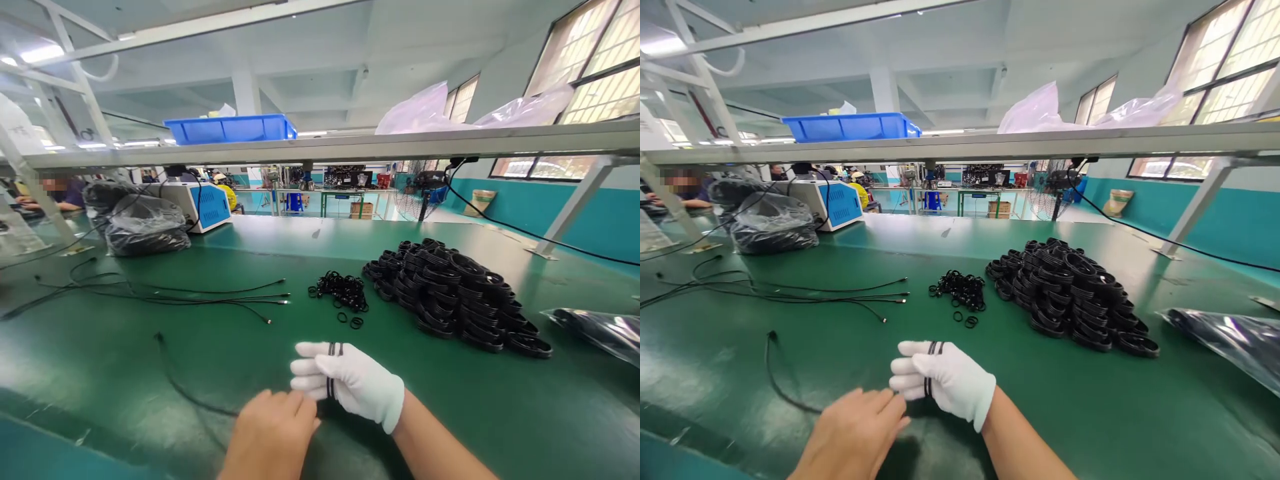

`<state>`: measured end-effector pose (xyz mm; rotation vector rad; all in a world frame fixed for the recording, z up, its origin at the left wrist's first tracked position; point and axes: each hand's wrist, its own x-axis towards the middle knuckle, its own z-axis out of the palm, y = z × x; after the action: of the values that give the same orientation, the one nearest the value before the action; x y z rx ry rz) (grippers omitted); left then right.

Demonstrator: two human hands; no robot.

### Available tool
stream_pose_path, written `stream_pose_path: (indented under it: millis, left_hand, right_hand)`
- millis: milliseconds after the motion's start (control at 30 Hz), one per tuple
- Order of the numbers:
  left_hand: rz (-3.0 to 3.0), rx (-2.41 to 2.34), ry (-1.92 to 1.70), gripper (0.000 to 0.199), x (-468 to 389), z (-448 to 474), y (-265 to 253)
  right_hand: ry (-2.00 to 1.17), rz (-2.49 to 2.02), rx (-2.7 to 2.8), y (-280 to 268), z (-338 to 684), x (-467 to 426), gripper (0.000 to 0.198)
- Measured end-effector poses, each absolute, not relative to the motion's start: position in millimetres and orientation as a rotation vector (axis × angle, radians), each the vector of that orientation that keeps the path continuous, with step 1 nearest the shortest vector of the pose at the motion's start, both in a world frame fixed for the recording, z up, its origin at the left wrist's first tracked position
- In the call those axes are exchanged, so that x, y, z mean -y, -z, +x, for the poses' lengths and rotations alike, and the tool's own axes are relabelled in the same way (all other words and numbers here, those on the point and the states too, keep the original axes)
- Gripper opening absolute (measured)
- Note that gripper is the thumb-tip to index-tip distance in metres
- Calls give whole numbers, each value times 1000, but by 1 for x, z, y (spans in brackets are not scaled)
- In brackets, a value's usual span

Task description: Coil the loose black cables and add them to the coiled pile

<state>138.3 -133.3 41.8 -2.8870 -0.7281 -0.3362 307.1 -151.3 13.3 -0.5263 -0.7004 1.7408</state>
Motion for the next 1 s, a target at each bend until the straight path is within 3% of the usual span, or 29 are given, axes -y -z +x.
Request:
stream_pose_path:
  millis: [100,167,300,433,667,767,867,1000]
  left_hand:
    - [-3235,834,282,5,104,146,-82]
    - [-3621,1002,323,10,85,149,-95]
    - [-4010,1232,535,11,71,156,-75]
    - [-3834,1296,745,24,83,147,-33]
    - [-2975,1239,291,28,115,120,7]
    - [-2860,1068,250,29,135,131,1]
    - [-2890,984,243,24,141,141,-23]
    - [-3145,974,253,4,120,134,-68]
  right_hand:
    - [-1992,-478,855,-6,302,160,50]
    - [-2136,-414,892,-5,299,166,55]
    - [-2150,-364,837,-7,293,170,56]
    - [-1976,-236,714,-14,292,164,44]
    - [-1766,-175,566,-34,299,152,31]
    - [-1693,-340,586,-30,300,151,29]
    - [-1673,-623,629,-19,298,154,40]
    - [-1939,-644,833,-7,293,162,45]
